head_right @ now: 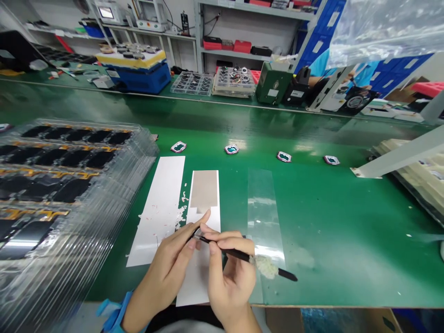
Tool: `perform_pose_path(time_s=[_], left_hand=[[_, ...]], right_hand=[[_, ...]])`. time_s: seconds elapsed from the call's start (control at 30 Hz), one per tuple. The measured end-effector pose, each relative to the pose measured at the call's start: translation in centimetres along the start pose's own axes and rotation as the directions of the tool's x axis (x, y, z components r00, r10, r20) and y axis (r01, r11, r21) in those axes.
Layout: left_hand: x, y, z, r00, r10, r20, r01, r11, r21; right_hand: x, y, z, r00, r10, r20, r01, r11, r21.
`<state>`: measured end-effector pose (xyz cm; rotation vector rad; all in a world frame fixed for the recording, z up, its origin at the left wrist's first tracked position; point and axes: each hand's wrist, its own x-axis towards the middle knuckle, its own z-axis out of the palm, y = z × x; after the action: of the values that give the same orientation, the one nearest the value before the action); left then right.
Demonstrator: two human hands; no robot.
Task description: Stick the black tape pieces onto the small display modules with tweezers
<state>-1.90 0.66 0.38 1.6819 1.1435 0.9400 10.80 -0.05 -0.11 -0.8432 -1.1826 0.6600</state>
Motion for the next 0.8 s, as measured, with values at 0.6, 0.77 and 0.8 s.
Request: perform_pose_path(time_s=[0.6, 0.77, 0.8], left_hand=[[-0.1, 0.0, 0.1, 1.0, -0.016, 0.008, 0.016, 0.998, -0.064], [-0.3, 0.6, -0.1, 0.997, -0.057, -0.051, 0.053, 0.995, -0.081], [-0.4, 0.8, -0.3, 0.995, -0.079, -0.064, 0.072, 0.992, -0.101]], right_hand=[[0.0, -0.1, 0.0, 0.998, 0.061, -0.019, -0.059, 0.996, 0.062], [1.2, -0.6, -1.8, 0.999, 0.035, 0.004, -0.035, 0.999, -0.036], [1.7, -0.9, -2.3, 0.998, 0.038, 0.058, -0.031, 0.993, -0.11]])
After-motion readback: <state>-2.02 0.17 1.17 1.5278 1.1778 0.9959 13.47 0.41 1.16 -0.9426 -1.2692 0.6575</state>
